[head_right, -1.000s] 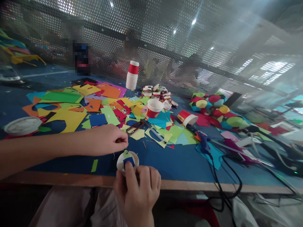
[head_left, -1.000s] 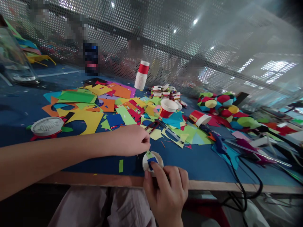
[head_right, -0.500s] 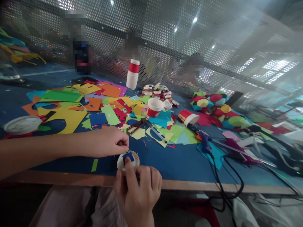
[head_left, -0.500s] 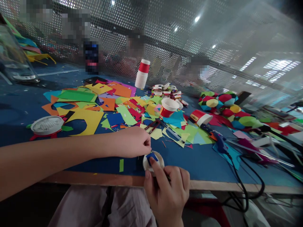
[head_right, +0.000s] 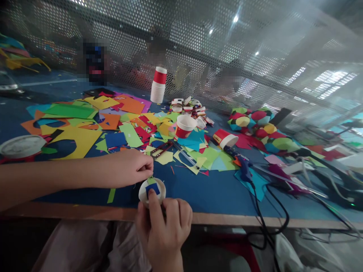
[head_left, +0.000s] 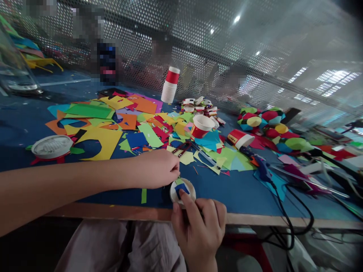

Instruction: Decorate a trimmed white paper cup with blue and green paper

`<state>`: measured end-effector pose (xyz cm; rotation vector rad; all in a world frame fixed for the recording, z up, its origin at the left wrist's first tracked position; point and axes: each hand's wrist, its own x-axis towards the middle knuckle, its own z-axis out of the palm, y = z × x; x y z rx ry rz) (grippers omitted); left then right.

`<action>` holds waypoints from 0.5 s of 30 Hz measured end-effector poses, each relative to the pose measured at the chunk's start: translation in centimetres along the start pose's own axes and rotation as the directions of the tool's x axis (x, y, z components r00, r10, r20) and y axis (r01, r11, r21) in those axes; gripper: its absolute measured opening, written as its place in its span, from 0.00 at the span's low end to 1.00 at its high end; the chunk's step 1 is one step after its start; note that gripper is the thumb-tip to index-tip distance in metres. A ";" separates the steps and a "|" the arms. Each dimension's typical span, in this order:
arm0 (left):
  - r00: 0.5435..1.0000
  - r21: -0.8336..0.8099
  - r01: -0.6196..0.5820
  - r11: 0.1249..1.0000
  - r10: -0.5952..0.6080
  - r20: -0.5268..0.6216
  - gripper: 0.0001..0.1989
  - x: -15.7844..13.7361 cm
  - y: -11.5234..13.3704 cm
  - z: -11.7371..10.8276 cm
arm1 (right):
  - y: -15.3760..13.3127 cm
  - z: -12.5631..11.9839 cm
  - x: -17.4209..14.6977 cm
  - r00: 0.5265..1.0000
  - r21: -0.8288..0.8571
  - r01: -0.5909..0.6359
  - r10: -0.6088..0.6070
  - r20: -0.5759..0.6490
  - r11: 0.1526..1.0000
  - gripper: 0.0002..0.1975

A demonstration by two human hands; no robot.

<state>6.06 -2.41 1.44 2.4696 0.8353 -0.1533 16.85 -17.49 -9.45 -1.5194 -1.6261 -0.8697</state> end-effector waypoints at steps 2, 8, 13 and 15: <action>1.000 0.000 0.001 1.000 -0.001 -0.004 0.09 -0.1 -0.1 0.0 | 0.1 0.0 -0.1 1.000 0.002 0.017 -0.017 -0.009 1.000 0.06; 1.000 -0.026 -0.015 1.000 0.015 -0.008 0.09 0.0 -0.5 -0.1 | 0.1 0.0 -0.3 0.999 -0.014 0.032 -0.032 -0.024 0.999 0.05; 1.000 -0.055 -0.028 0.998 0.028 0.011 0.08 0.2 -0.8 -0.1 | 0.1 0.0 -0.3 0.999 -0.032 0.040 -0.041 -0.034 0.999 0.07; 1.000 -0.057 -0.029 0.998 0.030 0.010 0.09 0.3 -0.9 -0.1 | 0.1 0.0 -0.3 0.999 -0.033 0.043 -0.044 -0.030 0.999 0.07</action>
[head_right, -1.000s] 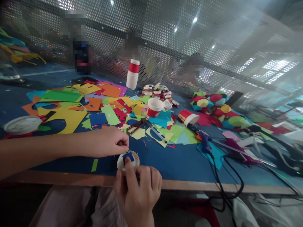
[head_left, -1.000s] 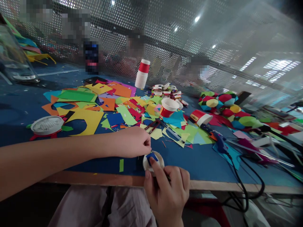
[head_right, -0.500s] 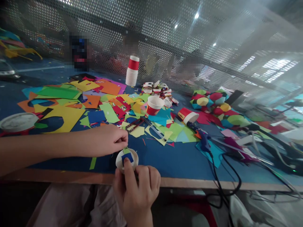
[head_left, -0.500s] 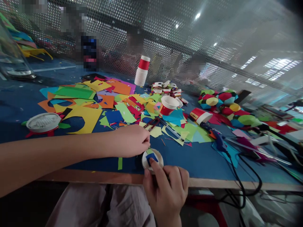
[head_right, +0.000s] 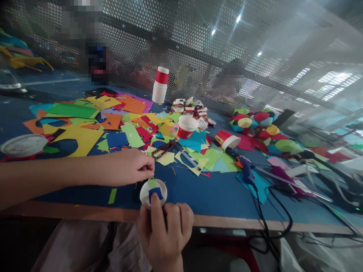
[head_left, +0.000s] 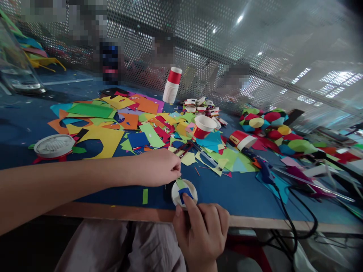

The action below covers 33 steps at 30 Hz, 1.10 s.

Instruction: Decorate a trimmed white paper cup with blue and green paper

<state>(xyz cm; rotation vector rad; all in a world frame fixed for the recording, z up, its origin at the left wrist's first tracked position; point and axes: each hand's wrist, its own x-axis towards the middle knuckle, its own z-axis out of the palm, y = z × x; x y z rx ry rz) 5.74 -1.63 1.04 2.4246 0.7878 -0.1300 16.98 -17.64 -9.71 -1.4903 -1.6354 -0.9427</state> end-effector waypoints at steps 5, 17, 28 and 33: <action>1.000 0.001 -0.012 1.000 0.012 -0.006 0.09 0.1 0.0 0.0 | 0.1 0.0 0.0 1.000 -0.004 0.006 -0.006 -0.001 1.000 0.07; 0.979 0.106 -0.120 0.987 0.136 -0.153 0.10 -0.6 0.3 -0.2 | -0.2 -0.1 -0.1 1.000 0.015 -0.013 0.013 0.000 1.000 0.07; 0.784 0.264 -0.616 0.742 0.608 0.123 0.13 -1.9 1.2 -0.8 | -0.6 -0.3 0.4 0.999 0.037 -0.039 0.039 0.006 0.999 0.12; 0.762 0.353 -0.638 0.685 0.627 0.162 0.10 -2.0 1.0 -1.0 | -0.6 -0.3 0.4 0.999 0.047 -0.044 0.044 0.002 0.998 0.12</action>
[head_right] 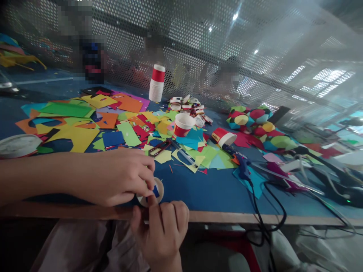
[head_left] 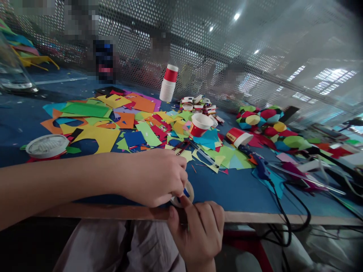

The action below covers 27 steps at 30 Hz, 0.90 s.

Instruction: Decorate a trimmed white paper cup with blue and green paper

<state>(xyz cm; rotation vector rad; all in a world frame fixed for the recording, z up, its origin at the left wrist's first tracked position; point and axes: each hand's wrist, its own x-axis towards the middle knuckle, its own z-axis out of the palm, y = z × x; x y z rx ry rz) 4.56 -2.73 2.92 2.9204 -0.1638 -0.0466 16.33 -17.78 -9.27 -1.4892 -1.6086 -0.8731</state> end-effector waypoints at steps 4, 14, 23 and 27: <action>0.999 0.104 -0.042 0.994 0.042 0.004 0.09 -0.2 -0.5 0.5 | -0.3 0.0 0.1 0.999 0.020 -0.038 0.038 -0.002 0.999 0.13; 0.991 0.157 -0.089 0.984 0.103 -0.084 0.04 -0.6 -0.2 1.3 | -0.2 -0.2 -0.1 0.998 0.159 -0.061 0.063 -0.007 0.985 0.20; 0.982 0.055 -0.097 0.994 0.104 -0.156 0.07 -1.5 -0.5 2.2 | -0.2 -0.6 -1.0 0.996 0.240 -0.091 0.084 0.040 0.966 0.19; 0.979 0.056 -0.107 0.993 0.115 -0.167 0.03 -1.5 -0.4 2.2 | 0.5 -1.4 -1.2 0.990 0.265 -0.140 0.140 0.022 0.954 0.27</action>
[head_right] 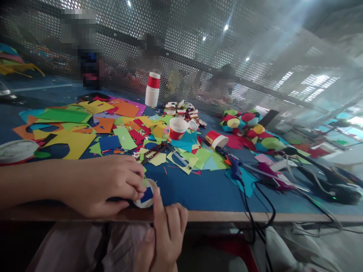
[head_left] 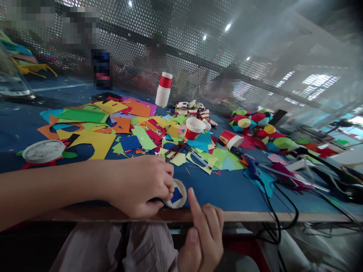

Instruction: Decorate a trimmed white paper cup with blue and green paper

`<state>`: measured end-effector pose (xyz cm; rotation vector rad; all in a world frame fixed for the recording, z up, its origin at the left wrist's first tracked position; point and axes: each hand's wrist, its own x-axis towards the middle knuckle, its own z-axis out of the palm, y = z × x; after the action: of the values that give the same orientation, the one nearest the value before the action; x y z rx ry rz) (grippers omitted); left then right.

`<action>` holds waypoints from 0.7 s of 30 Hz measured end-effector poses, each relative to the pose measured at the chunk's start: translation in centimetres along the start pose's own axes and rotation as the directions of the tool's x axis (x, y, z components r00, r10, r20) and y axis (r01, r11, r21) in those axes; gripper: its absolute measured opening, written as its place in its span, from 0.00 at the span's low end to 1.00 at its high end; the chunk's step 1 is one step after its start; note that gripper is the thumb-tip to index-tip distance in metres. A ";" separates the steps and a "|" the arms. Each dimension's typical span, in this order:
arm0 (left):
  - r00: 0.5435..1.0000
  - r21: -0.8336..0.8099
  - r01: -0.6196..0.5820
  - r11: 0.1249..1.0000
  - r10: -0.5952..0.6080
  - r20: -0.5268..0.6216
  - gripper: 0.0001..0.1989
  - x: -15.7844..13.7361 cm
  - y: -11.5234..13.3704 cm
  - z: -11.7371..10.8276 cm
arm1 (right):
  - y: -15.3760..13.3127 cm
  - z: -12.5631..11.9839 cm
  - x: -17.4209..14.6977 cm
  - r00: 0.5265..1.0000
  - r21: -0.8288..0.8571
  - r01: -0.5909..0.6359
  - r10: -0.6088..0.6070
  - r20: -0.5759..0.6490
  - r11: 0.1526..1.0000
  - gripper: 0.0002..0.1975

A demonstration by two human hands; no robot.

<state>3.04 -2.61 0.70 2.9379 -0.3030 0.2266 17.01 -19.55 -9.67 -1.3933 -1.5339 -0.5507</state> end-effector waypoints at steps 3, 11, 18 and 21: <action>1.000 0.002 0.000 1.000 0.000 -0.008 0.03 0.0 0.0 0.0 | 0.4 -1.1 -0.2 0.990 -0.020 -0.128 0.129 0.060 0.992 0.31; 0.998 -0.038 -0.017 0.999 0.014 -0.060 0.04 -0.4 -0.2 0.5 | -0.9 -1.4 -0.1 0.850 0.085 -0.526 0.524 0.044 0.846 0.25; 0.998 -0.033 -0.010 0.999 0.008 -0.062 0.07 -0.6 -0.6 0.8 | 0.4 -1.7 1.4 0.978 0.243 -0.201 0.210 -0.011 0.949 0.10; 0.998 -0.039 -0.011 0.999 0.009 -0.064 0.06 -0.7 -0.6 0.9 | 0.9 -1.9 2.3 0.992 0.151 -0.052 0.034 0.119 0.987 0.10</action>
<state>2.59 -2.06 -0.36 2.8841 -0.3097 0.3110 18.76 -19.73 -7.08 -1.3556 -1.6001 -0.3223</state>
